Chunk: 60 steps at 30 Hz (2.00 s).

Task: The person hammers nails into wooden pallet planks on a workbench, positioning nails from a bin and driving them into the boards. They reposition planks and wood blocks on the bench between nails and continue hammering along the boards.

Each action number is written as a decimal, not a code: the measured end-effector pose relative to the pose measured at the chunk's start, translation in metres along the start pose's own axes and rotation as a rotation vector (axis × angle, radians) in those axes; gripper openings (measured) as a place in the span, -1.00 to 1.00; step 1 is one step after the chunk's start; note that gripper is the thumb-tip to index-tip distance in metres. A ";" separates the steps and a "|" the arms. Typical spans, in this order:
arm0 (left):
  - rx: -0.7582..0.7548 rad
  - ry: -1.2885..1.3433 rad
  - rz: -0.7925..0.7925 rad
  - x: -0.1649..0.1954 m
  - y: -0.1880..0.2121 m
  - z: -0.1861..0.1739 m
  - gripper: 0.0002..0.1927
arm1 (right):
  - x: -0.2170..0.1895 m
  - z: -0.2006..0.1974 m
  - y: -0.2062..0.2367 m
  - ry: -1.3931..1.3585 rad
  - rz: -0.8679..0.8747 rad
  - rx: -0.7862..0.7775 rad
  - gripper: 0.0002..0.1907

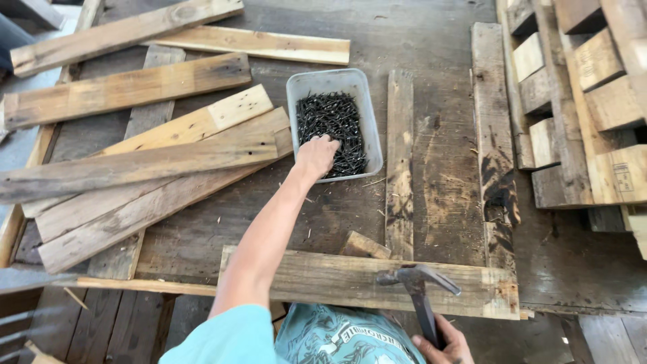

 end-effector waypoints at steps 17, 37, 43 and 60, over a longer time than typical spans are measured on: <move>0.168 0.523 -0.028 0.012 0.003 -0.013 -0.84 | -0.015 0.006 0.004 -0.118 0.035 -0.013 -0.36; 0.760 0.801 -0.640 -0.058 0.349 0.013 -0.81 | -0.195 0.107 -0.015 0.347 -0.301 -0.444 -0.56; 0.846 0.781 -0.581 -0.053 0.350 0.013 -0.80 | -0.281 0.151 0.004 0.280 -0.702 -0.533 -0.63; 0.711 0.663 -0.592 -0.060 0.353 0.014 -0.51 | -0.288 0.216 -0.025 0.499 -0.444 -0.604 -0.58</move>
Point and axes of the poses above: each hand's wrist, its own y-axis away from the middle knuckle, its own z-axis out of the palm, x = y × z, the point moved 4 cm from there along -y, towards the middle knuckle, and after that the axes turned 2 degrees about -y, right-handed, at the moved point
